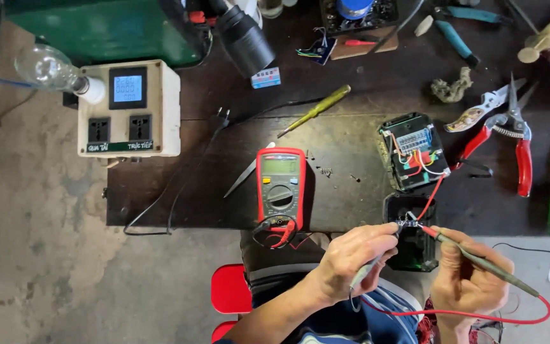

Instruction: Testing battery voltage with a multimeter and reassembling the battery pack components into the casing.

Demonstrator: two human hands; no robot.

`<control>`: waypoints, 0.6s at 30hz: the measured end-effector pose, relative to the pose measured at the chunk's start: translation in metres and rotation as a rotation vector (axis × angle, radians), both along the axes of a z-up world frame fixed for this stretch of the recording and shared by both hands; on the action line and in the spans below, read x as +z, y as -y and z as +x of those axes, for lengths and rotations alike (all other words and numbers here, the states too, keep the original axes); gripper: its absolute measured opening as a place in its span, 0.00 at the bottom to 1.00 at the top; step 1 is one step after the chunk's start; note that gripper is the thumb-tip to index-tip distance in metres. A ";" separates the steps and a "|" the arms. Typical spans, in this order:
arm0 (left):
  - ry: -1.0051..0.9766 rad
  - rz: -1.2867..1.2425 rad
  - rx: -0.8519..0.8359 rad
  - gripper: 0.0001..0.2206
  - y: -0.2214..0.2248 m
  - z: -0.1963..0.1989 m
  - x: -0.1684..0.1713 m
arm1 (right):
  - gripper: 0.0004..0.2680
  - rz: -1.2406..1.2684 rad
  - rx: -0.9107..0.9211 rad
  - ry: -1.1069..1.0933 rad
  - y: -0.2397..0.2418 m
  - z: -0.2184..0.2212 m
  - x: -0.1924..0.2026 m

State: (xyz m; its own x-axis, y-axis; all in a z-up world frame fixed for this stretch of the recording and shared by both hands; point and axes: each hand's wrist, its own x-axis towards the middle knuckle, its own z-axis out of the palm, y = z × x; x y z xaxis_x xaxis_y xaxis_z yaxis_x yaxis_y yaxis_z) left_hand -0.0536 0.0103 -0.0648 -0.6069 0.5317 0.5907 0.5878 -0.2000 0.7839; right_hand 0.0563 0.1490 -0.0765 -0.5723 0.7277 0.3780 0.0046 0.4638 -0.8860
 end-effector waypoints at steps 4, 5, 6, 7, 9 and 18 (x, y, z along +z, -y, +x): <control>0.028 0.017 -0.017 0.06 0.000 -0.001 -0.002 | 0.08 0.054 -0.011 0.019 0.000 0.002 0.000; 0.031 0.021 -0.021 0.06 0.001 -0.002 -0.002 | 0.08 0.074 -0.008 0.020 0.000 0.002 0.000; 0.029 0.023 -0.018 0.06 0.005 0.000 -0.001 | 0.08 0.076 -0.004 0.018 0.004 0.005 0.003; -0.012 0.039 -0.025 0.06 0.009 0.000 0.000 | 0.05 0.055 -0.049 0.024 0.008 0.007 0.006; -0.050 0.052 -0.026 0.07 0.019 -0.004 0.023 | 0.04 0.031 -0.088 0.034 -0.004 0.031 0.007; -0.263 0.091 -0.156 0.09 0.037 0.027 0.020 | 0.05 -0.405 0.250 -0.132 0.007 0.075 0.002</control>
